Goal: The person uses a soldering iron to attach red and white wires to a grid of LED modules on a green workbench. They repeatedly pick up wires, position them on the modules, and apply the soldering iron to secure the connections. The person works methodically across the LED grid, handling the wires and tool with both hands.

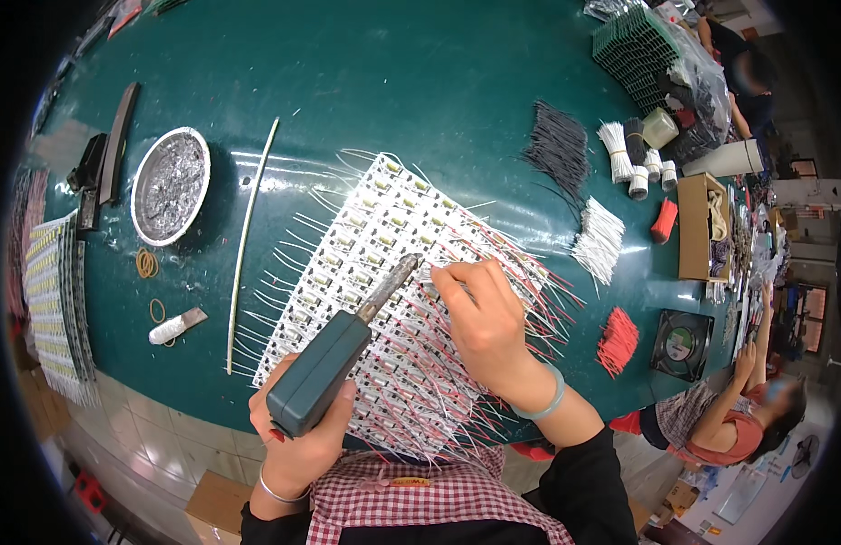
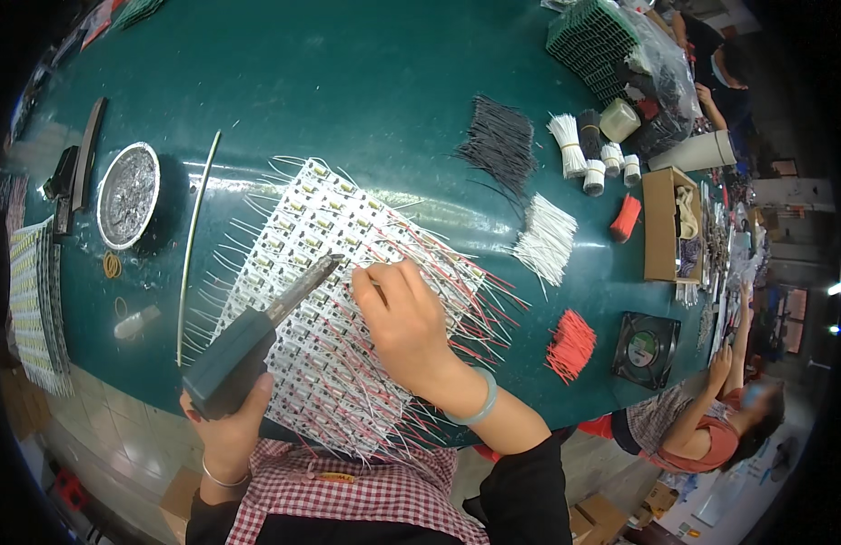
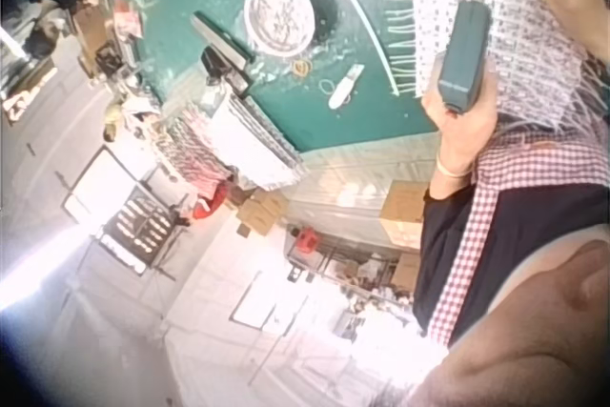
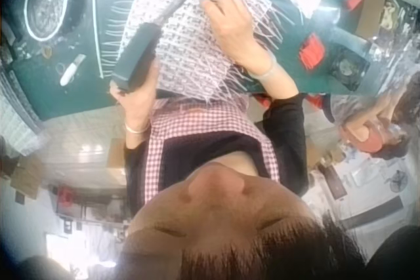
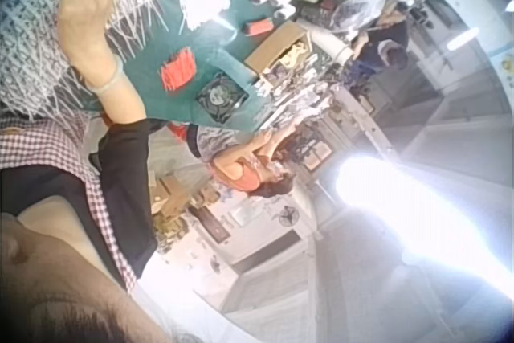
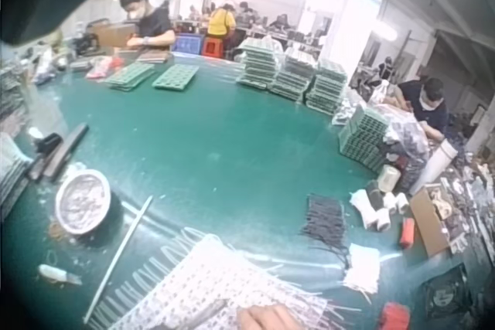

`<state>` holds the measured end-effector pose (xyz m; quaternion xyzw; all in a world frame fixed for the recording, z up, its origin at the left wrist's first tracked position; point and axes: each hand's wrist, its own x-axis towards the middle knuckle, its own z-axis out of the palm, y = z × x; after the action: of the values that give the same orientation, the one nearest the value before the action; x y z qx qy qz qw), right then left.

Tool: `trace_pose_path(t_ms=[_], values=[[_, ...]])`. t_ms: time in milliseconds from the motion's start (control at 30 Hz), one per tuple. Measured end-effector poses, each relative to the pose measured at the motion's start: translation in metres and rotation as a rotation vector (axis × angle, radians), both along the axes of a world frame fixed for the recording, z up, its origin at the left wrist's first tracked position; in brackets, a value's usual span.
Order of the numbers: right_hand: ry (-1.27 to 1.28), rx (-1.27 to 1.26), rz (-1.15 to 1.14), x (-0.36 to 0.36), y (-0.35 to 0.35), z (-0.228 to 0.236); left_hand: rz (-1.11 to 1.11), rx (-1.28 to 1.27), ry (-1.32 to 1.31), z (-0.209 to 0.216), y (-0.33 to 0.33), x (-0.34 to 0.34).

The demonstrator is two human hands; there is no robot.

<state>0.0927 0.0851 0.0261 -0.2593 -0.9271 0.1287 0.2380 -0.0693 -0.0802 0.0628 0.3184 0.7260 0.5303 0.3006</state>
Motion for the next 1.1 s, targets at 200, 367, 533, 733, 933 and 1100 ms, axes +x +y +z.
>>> trace_pose_path(t_ms=[200, 367, 533, 733, 933, 1100], values=[[-0.008, 0.019, 0.001, -0.0011, -0.0001, -0.0028, -0.088, -0.010, 0.109, 0.0006, -0.0007, -0.0017], [-0.022, 0.014, -0.006, -0.0019, -0.0002, -0.0022, -0.091, -0.040, 0.096, 0.0019, 0.0000, -0.0013], [-0.019, 0.009, -0.001, -0.0028, -0.0003, -0.0024, -0.075, -0.038, 0.101, 0.0016, 0.0021, 0.0016], [-0.014, 0.005, 0.006, -0.0028, 0.0004, -0.0027, -0.095, -0.057, 0.143, 0.0032, 0.0031, 0.0002], [-0.011, 0.008, 0.010, -0.0030, 0.0010, -0.0020, -0.082, -0.058, 0.110, 0.0035, 0.0015, -0.0005], [-0.011, 0.006, 0.006, -0.0033, 0.0003, -0.0014, -0.039, -0.021, 0.059, 0.0029, 0.0002, -0.0017]])
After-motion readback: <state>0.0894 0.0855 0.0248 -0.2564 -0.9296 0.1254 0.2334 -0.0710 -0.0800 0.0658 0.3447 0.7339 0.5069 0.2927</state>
